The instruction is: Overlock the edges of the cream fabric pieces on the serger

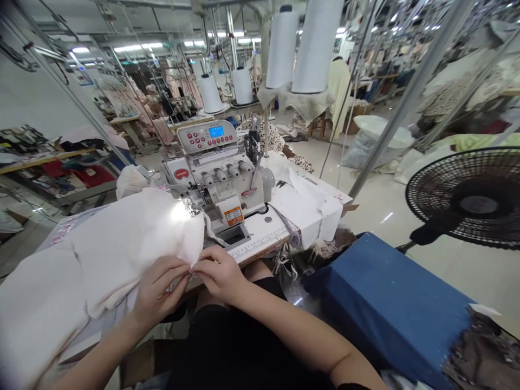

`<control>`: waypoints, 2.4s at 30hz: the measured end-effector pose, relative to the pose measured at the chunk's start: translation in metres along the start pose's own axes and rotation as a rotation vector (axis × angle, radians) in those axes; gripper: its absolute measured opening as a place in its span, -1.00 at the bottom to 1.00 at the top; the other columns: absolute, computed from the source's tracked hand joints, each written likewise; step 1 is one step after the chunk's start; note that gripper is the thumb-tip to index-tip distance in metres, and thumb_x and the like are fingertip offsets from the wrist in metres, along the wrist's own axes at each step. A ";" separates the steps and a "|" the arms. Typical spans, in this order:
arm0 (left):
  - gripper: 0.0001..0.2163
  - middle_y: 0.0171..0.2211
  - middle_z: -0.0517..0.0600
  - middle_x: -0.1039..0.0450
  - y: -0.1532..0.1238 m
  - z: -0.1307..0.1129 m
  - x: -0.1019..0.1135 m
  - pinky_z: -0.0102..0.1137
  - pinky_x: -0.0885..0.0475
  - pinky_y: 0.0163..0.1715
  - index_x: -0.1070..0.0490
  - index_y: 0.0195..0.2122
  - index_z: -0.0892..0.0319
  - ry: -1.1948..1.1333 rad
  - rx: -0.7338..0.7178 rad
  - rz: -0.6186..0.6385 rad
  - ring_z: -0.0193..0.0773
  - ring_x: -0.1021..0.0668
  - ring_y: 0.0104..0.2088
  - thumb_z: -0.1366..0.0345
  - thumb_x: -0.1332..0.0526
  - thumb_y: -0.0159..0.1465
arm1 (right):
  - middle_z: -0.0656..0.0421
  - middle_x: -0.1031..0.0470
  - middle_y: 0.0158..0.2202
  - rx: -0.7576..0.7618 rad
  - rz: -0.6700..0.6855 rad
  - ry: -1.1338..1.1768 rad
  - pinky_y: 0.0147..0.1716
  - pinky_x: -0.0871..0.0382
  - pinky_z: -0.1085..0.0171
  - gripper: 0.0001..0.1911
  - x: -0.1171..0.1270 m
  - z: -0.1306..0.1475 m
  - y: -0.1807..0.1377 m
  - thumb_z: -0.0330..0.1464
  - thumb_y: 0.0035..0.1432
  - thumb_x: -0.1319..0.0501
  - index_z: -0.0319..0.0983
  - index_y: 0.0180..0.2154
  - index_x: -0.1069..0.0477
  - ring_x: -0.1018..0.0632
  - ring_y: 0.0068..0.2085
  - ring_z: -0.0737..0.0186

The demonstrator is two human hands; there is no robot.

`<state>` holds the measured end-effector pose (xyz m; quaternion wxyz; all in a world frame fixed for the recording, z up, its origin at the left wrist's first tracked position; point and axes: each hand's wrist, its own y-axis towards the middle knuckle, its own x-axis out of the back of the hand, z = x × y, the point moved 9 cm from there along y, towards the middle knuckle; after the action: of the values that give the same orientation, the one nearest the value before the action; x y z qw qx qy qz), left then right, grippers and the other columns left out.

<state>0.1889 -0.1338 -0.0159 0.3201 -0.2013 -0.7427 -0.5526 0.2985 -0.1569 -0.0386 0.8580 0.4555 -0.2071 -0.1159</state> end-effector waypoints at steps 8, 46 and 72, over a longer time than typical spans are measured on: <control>-0.78 -0.37 0.01 -0.38 0.004 0.000 0.002 -0.37 -0.36 -0.34 -0.35 -0.25 0.21 -0.020 0.000 -0.033 -0.29 -0.41 -0.34 0.59 -0.15 0.11 | 0.05 -0.41 -0.32 0.014 0.191 0.006 -0.26 -0.38 0.28 -0.91 -0.006 0.002 0.017 -0.44 0.20 -0.06 -0.28 -0.28 -0.32 -0.42 -0.25 0.25; -0.73 -0.04 0.15 -0.36 0.079 0.172 -0.018 -0.11 -0.23 -0.14 -0.37 -0.07 0.14 0.610 0.544 0.613 0.02 -0.38 -0.05 0.32 -0.07 0.20 | 0.03 -0.42 -0.29 -0.116 0.247 -0.365 -0.25 -0.41 0.15 -0.79 -0.002 -0.086 -0.010 -0.50 0.17 0.00 -0.28 -0.23 -0.38 -0.45 -0.24 0.14; -0.16 0.25 0.19 0.01 -0.045 -0.037 0.062 -0.13 -0.17 0.18 0.12 0.27 0.11 -0.047 0.192 0.280 -0.02 -0.12 0.24 0.18 -0.34 0.04 | 0.05 -0.51 -0.18 -0.701 0.546 0.474 -0.16 -0.36 0.13 -0.59 -0.078 -0.004 0.009 -0.08 0.11 -0.13 -0.25 -0.17 -0.46 -0.48 -0.18 0.04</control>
<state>0.1245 -0.1857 0.0034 0.3943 -0.2839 -0.7642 -0.4242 0.2310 -0.1188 -0.0528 0.9818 0.0831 -0.0667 0.1572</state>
